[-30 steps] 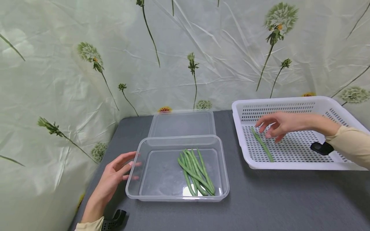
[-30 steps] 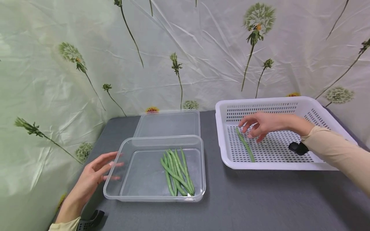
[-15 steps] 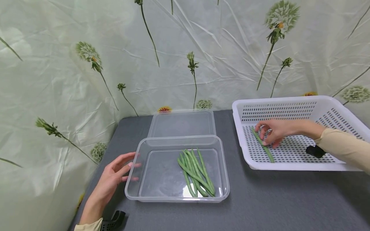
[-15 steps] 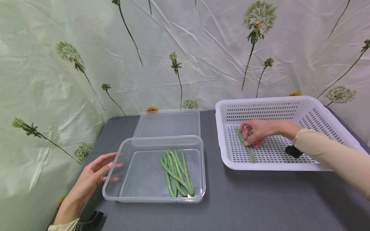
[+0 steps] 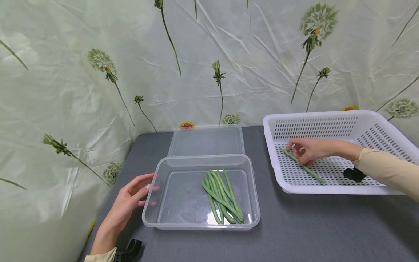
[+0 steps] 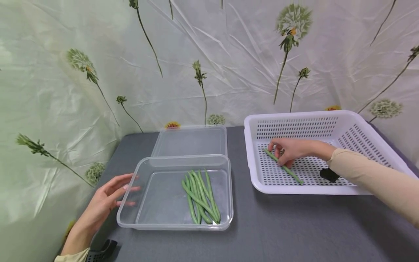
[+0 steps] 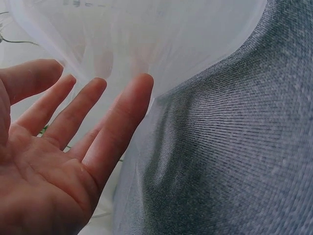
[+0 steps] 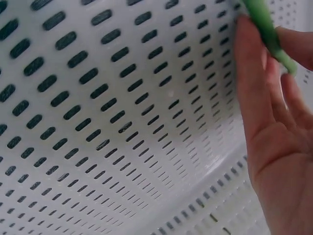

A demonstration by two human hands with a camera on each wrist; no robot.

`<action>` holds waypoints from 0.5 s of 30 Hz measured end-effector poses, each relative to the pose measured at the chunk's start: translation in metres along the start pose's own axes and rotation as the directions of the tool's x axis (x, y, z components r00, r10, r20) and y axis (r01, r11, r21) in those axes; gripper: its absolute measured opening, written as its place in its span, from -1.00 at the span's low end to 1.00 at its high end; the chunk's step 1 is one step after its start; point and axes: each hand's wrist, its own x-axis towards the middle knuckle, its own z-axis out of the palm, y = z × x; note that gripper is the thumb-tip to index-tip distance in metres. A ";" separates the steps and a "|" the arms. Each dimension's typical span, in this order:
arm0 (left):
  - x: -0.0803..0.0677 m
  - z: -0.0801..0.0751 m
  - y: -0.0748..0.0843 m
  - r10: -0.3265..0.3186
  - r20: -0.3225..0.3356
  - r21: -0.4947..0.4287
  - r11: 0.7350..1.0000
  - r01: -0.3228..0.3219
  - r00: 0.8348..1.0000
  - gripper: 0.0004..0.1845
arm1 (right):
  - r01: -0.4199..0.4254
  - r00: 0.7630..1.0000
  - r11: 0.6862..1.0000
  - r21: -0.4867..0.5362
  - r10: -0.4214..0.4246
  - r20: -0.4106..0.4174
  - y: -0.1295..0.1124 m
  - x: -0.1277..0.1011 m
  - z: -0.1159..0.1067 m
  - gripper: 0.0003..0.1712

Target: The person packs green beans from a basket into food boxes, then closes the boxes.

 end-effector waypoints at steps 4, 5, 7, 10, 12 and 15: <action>-0.001 0.001 0.000 -0.034 -0.025 0.008 0.999 0.034 0.999 -0.52 | 0.040 0.999 0.998 0.040 -0.042 0.033 0.002 -0.004 -0.004 -0.44; -0.001 0.001 0.000 -0.036 -0.029 0.006 0.999 0.036 0.999 -0.53 | 0.049 0.998 0.998 0.042 -0.051 0.036 0.002 -0.005 -0.005 -0.43; -0.002 0.001 -0.001 -0.031 -0.023 0.008 0.999 0.031 0.999 -0.52 | 0.051 0.998 0.998 0.041 -0.052 0.031 0.003 -0.008 -0.007 -0.42; -0.001 0.001 -0.001 -0.016 -0.006 0.009 1.000 0.016 1.000 -0.53 | 0.030 0.999 0.999 0.034 -0.030 0.019 0.001 -0.013 -0.010 -0.41; -0.001 0.000 -0.001 -0.005 0.006 0.015 1.000 0.005 1.000 -0.53 | 0.017 1.000 0.999 0.042 -0.017 0.003 -0.001 -0.018 -0.013 -0.39; -0.001 0.000 0.001 0.001 0.013 0.018 1.000 -0.001 1.000 -0.53 | 0.038 0.999 0.998 0.054 -0.037 -0.013 -0.005 -0.025 -0.018 -0.38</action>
